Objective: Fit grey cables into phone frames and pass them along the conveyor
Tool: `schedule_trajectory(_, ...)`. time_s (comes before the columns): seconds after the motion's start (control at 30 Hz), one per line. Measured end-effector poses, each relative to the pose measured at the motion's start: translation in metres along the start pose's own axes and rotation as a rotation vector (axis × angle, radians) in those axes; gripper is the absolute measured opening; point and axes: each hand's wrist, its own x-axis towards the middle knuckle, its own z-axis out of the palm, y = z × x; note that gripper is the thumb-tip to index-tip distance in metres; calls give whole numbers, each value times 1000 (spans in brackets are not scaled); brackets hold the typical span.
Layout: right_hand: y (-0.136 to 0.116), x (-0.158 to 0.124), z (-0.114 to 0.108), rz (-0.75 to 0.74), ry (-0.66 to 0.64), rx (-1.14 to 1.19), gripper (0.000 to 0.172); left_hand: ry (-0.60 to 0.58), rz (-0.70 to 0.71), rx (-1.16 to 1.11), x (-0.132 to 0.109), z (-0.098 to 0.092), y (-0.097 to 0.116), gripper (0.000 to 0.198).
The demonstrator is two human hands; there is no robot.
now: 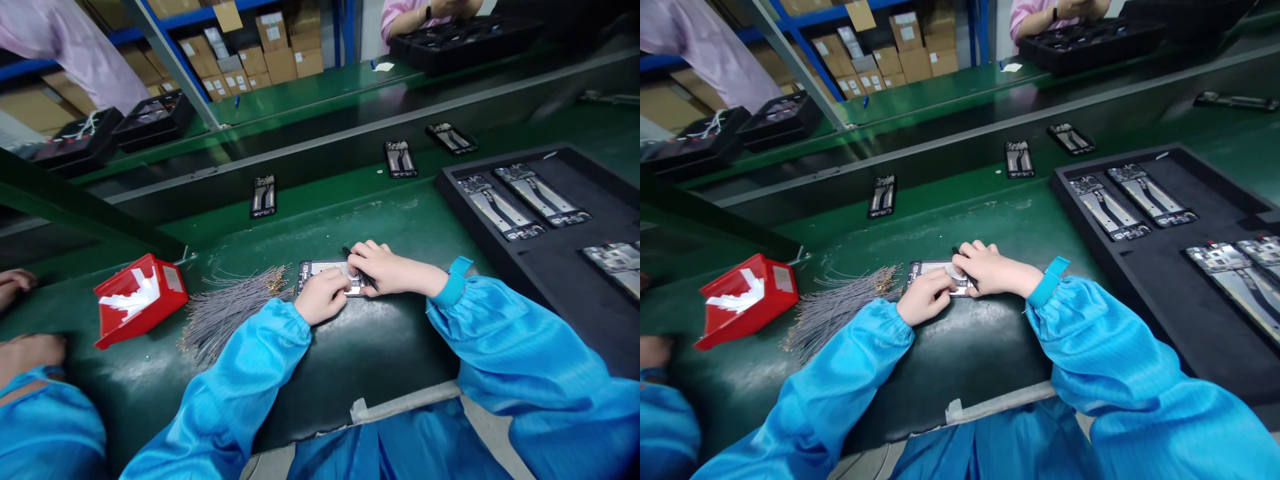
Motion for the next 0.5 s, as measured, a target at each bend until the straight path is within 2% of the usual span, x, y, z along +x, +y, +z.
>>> schedule_trajectory(0.37,-7,0,5,103,-8,44,29,-42,76,8,-2,0,-3,15)
schedule_trajectory(0.5,-1,-4,7,95,61,131,27,-25,57,0,-2,0,-2,16)
